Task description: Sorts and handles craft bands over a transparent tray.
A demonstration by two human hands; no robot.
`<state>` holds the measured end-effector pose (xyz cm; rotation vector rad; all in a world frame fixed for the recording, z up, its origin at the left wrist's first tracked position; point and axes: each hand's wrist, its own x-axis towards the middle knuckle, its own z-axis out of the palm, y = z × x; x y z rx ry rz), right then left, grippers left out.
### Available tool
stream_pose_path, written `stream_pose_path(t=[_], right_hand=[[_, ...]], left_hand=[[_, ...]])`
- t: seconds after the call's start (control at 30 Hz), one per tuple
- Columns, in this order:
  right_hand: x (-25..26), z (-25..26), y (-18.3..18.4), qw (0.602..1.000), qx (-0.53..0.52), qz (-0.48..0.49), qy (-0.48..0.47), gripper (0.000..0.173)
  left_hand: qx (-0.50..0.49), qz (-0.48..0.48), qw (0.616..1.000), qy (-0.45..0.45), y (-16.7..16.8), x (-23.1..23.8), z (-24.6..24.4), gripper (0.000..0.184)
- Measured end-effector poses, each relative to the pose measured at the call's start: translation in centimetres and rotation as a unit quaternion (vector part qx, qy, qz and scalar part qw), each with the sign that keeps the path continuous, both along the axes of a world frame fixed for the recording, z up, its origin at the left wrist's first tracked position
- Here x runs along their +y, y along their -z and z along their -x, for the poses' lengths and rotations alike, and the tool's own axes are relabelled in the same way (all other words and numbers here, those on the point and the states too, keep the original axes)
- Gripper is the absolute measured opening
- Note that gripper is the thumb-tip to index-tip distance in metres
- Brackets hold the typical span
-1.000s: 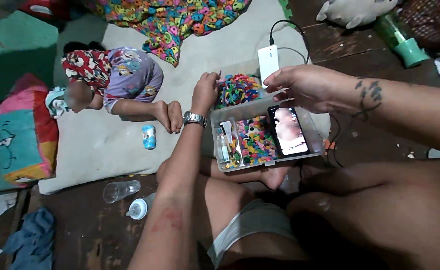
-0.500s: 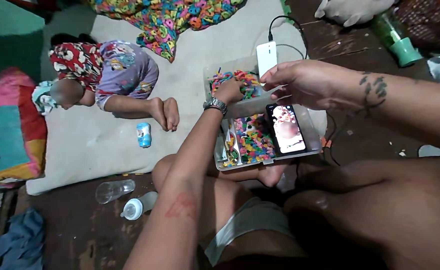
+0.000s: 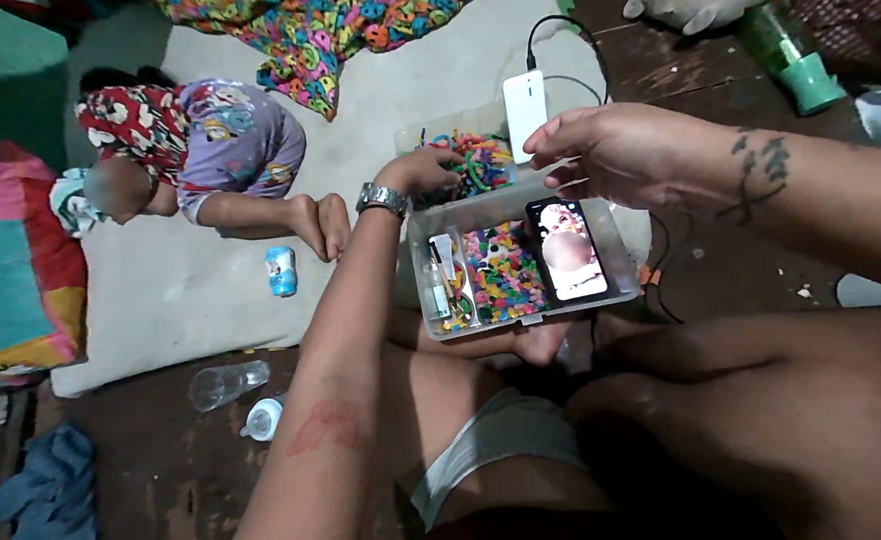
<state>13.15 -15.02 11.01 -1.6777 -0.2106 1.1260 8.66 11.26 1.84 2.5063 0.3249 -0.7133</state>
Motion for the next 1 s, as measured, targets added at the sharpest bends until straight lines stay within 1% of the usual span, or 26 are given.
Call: stream_pose_path(t=[0.1, 0.13, 0.17, 0.23, 0.3, 0.37, 0.43, 0.5, 0.6, 0.67, 0.7, 0.77, 0.8, 0.83, 0.9, 0.93, 0.97, 1.0], right_hand=[[0.0, 0.0, -0.1, 1.000, -0.010, 0.002, -0.006, 0.017], [0.1, 0.1, -0.1, 1.000, -0.008, 0.002, -0.006, 0.016], [0.1, 0.2, -0.1, 1.000, -0.007, 0.001, -0.007, 0.016], [0.3, 0.2, 0.0, 1.000, -0.008, -0.001, -0.008, 0.014], [0.5, 0.3, 0.0, 1.000, -0.009, 0.004, -0.009, 0.014], [0.7, 0.3, 0.0, 1.000, -0.009, 0.004, -0.009, 0.015], [0.9, 0.5, -0.1, 1.000, -0.009, 0.003, -0.007, 0.015], [1.1, 0.6, -0.2, 1.000, -0.014, 0.001, -0.007, 0.014], [1.1, 0.6, -0.1, 1.000, -0.022, 0.001, -0.021, 0.015], [1.1, 0.5, 0.2, 1.000, -0.018, 0.006, -0.020, 0.015], [1.0, 0.4, 0.3, 1.000, -0.013, 0.005, -0.020, 0.015], [0.7, 0.4, 0.5, 1.000, -0.013, 0.004, -0.021, 0.014], [0.6, 0.5, 0.4, 1.000, -0.010, 0.011, -0.016, 0.014], [0.7, 0.8, 0.0, 1.000, -0.007, 0.030, -0.006, 0.015], [1.0, 1.5, -1.7, 0.997, 0.025, 0.068, 0.012, 0.020], [0.9, 1.2, -0.9, 0.999, 0.010, 0.053, 0.007, 0.018], [0.6, 0.9, 0.0, 1.000, 0.000, 0.028, -0.009, 0.017], [0.5, 0.7, 0.5, 1.000, -0.002, 0.009, -0.026, 0.017]], left_hand=[[-0.093, -0.051, 0.992, -0.074, -2.7, -0.9, 1.9, 0.042], [-0.121, -0.061, 0.987, -0.085, -3.6, -1.6, 2.6, 0.039], [-0.142, -0.051, 0.985, -0.078, -4.4, -2.6, 3.5, 0.035], [-0.146, 0.013, 0.989, -0.008, -5.1, -4.7, 5.2, 0.028], [-0.073, 0.070, 0.991, 0.082, -3.9, -6.9, 6.3, 0.028], [0.004, 0.059, 0.990, 0.124, -1.3, -8.9, 6.4, 0.027], [0.037, 0.018, 0.992, 0.119, 1.6, -10.4, 6.2, 0.027], [0.032, -0.006, 0.994, 0.105, 4.1, -11.4, 5.7, 0.028], [0.056, -0.047, 0.991, 0.112, 6.1, -12.4, 4.9, 0.029], [0.092, -0.076, 0.986, 0.114, 6.6, -12.6, 4.6, 0.030], [0.084, -0.091, 0.987, 0.103, 7.0, -12.6, 4.8, 0.030], [0.067, -0.119, 0.987, 0.083, 6.8, -12.6, 5.3, 0.029], [0.067, -0.122, 0.986, 0.088, 6.3, -12.6, 5.5, 0.033], [0.069, -0.107, 0.986, 0.110, 5.6, -12.6, 5.8, 0.041], [0.101, -0.053, 0.976, 0.186, 4.5, -13.0, 6.7, 0.055], [0.125, -0.044, 0.964, 0.230, 4.6, -13.2, 7.1, 0.059], [0.135, -0.049, 0.955, 0.261, 5.1, -13.3, 7.6, 0.059], [0.127, -0.062, 0.953, 0.267, 5.8, -13.3, 7.8, 0.052]])
